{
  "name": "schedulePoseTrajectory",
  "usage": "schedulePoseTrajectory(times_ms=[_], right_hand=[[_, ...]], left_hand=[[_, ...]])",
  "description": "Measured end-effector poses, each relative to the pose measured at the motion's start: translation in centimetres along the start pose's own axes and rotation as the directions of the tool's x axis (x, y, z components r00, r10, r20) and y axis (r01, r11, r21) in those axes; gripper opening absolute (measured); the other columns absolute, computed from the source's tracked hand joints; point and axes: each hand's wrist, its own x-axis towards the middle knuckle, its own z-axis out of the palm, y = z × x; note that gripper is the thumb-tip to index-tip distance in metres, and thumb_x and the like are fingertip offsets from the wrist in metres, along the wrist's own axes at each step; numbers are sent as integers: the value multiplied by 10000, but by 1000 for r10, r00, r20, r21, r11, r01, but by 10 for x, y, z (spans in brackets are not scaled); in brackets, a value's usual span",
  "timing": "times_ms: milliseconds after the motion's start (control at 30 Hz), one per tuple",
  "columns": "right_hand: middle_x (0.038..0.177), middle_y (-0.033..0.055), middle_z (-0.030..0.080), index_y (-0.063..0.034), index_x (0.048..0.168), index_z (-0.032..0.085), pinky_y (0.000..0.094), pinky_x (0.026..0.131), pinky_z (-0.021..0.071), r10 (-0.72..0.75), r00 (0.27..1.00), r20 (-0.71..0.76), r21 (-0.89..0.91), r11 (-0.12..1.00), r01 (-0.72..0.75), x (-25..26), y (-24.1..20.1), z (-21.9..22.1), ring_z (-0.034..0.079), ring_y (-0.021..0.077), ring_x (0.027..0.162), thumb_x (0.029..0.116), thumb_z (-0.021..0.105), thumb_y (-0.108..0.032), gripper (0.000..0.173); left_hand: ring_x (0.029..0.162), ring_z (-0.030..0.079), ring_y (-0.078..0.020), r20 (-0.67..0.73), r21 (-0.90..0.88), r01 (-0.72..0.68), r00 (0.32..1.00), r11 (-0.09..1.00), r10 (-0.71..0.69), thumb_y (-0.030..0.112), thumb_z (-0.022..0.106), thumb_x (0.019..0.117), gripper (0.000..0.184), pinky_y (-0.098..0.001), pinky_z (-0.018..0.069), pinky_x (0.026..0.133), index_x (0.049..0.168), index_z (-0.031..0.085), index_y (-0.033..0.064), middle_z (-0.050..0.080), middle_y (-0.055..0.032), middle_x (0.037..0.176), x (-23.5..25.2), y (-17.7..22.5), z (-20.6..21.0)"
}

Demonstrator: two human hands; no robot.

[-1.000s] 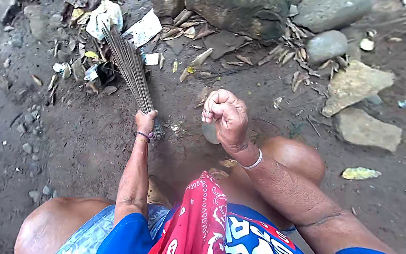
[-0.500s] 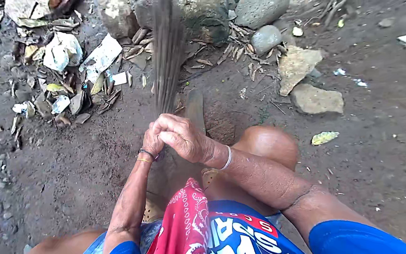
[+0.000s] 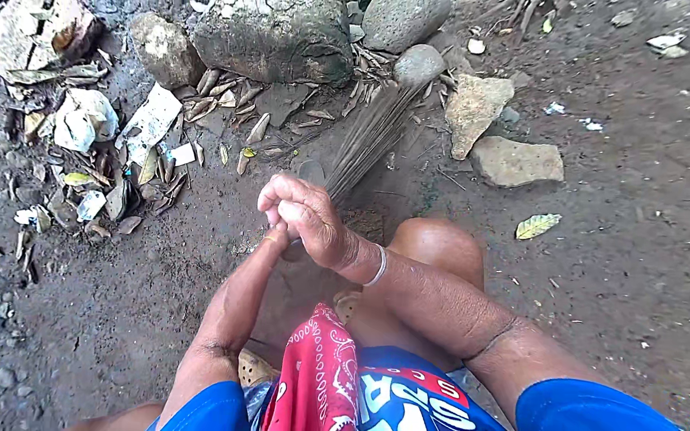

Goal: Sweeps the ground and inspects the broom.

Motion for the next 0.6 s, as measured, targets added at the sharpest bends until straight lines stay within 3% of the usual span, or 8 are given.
schedulePoseTrajectory(times_ms=[33,100,167,233,300,367,500,600], right_hand=[[721,59,562,46,863,643,237,565,456,13,1000,-1,15,1000,-13,1,-1,-2,531,94,631,947,326,-119,367],[737,67,577,45,865,644,239,563,479,10,1000,-3,38,999,-10,3,0,-5,552,97,632,954,334,-131,367],[758,78,594,46,867,648,237,578,504,0,1000,-2,57,998,0,2,2,-5,576,97,650,954,338,-118,362],[770,76,605,49,877,653,231,608,511,-4,1000,0,69,998,4,1,3,-4,589,89,676,958,340,-90,352],[771,82,597,62,883,642,235,611,511,-6,1000,11,68,998,5,-1,-2,-3,589,96,677,958,329,-70,348],[770,83,591,65,889,638,234,605,511,-9,1000,18,54,999,8,-2,-7,-5,585,98,673,954,323,-71,350],[759,86,596,57,854,642,238,560,498,-33,999,0,50,998,33,-5,-13,-4,575,97,639,940,348,-96,343],[746,80,605,47,847,654,248,544,484,-59,998,20,44,997,58,-4,-10,2,564,94,623,939,401,-96,304]], left_hand=[[1041,663,-349,-120,-70,56,991,996,-64,249,652,1012,372,-511,498,981,1219,651,-61,685,-262,1116,-11,-21,1],[928,677,-420,-189,-16,135,972,991,-136,331,623,999,380,-632,521,822,1129,657,-24,685,-265,1006,-29,-86,-16],[935,686,-481,-230,120,277,942,953,-245,509,554,1019,547,-700,525,798,1210,614,0,689,-284,1013,-35,-147,-36],[993,670,-537,-293,229,384,904,894,-313,558,526,1015,625,-744,502,820,1223,595,-28,682,-326,1040,-41,-186,-64],[1103,632,-570,-315,253,486,859,837,-404,565,537,1018,692,-762,467,904,1249,582,-85,657,-372,1125,-51,-195,-98],[1103,628,-581,-392,227,549,807,804,-441,561,534,1019,699,-770,465,897,1212,585,-109,648,-389,1120,-61,-211,-122],[1132,600,-604,-525,-38,645,636,763,-565,565,467,1036,734,-783,440,923,1134,622,-146,620,-428,1151,-97,-252,-149],[1198,586,-550,-576,-255,571,558,780,-597,583,376,1061,781,-718,429,994,1182,601,-155,600,-413,1225,-114,-274,-143]])
